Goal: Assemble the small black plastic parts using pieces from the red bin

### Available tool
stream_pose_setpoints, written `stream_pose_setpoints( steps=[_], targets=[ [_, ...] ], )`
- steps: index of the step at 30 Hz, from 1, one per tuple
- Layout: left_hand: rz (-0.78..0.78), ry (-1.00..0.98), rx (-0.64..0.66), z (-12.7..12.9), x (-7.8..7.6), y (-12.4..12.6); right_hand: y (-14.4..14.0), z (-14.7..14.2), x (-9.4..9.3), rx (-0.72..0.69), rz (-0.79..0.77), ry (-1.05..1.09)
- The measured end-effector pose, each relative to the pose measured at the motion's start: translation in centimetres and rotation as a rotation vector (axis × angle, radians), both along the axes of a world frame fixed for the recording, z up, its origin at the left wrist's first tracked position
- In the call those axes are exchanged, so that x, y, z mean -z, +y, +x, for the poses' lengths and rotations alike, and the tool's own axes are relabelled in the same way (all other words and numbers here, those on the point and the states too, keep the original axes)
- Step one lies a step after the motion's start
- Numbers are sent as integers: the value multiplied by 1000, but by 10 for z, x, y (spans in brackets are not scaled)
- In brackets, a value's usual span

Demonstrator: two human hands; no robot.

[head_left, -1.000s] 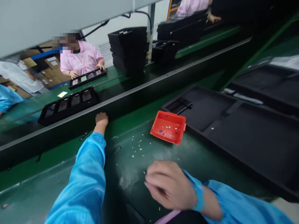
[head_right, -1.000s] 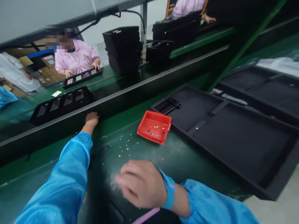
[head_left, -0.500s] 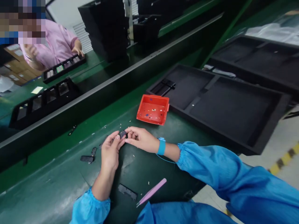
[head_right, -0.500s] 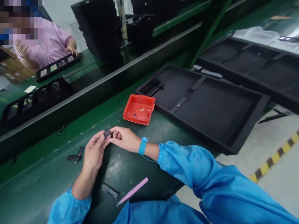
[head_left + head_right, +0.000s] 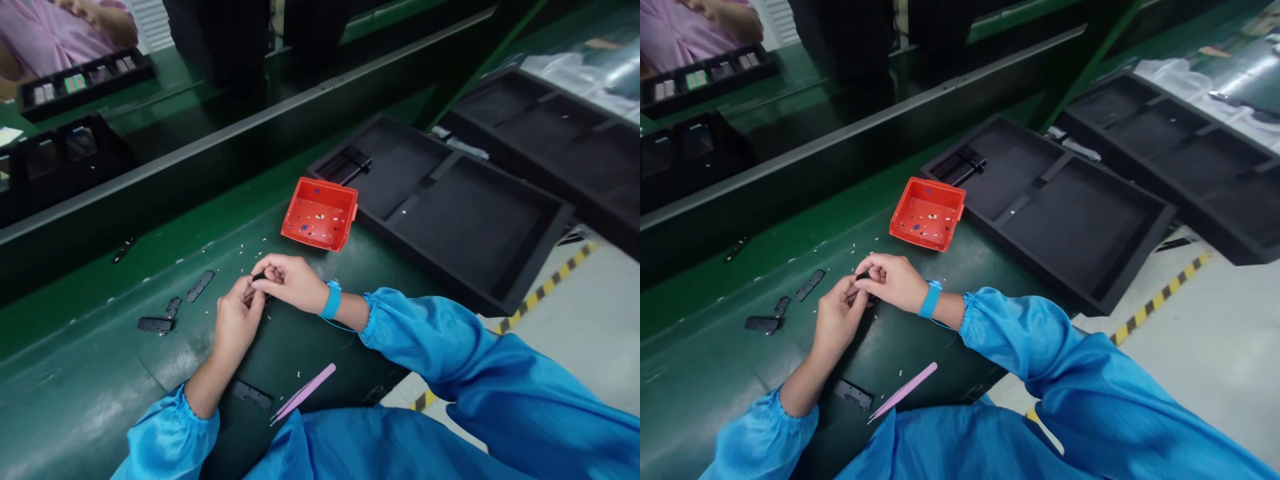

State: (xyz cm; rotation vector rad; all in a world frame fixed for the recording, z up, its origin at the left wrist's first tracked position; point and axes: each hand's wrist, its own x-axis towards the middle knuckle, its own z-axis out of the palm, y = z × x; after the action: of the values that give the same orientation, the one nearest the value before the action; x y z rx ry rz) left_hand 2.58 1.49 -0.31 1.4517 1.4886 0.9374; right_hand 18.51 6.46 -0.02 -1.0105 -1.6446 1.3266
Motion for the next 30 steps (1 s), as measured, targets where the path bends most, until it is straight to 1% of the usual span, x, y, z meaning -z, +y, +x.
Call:
stream_pose_setpoints(
  steps=[2,4,9,12,14,20,24,30],
  targets=[
    [24,15,-23,1,1,-1,1,-1,4,-22,-22,41],
    [20,-26,-58,2,1,-1,1,-1,6,-28,-11,39],
    [-5,-127,-110,5,3,-1,-2,-3,5,42,141,-108],
    [3,-107,-111,6,3,-1,-4,-4,4,61,222,-129],
    [7,-80,-112,5,2,-1,-4,-4,4,68,246,-137],
    [13,-58,-115,5,1,-1,-1,-3,6,62,232,-139],
    [-10,-82,-123,5,0,0,0,-3,7,27,161,-118],
    [-17,-55,-118,4,1,1,3,-4,8,14,101,-110]
  ],
)
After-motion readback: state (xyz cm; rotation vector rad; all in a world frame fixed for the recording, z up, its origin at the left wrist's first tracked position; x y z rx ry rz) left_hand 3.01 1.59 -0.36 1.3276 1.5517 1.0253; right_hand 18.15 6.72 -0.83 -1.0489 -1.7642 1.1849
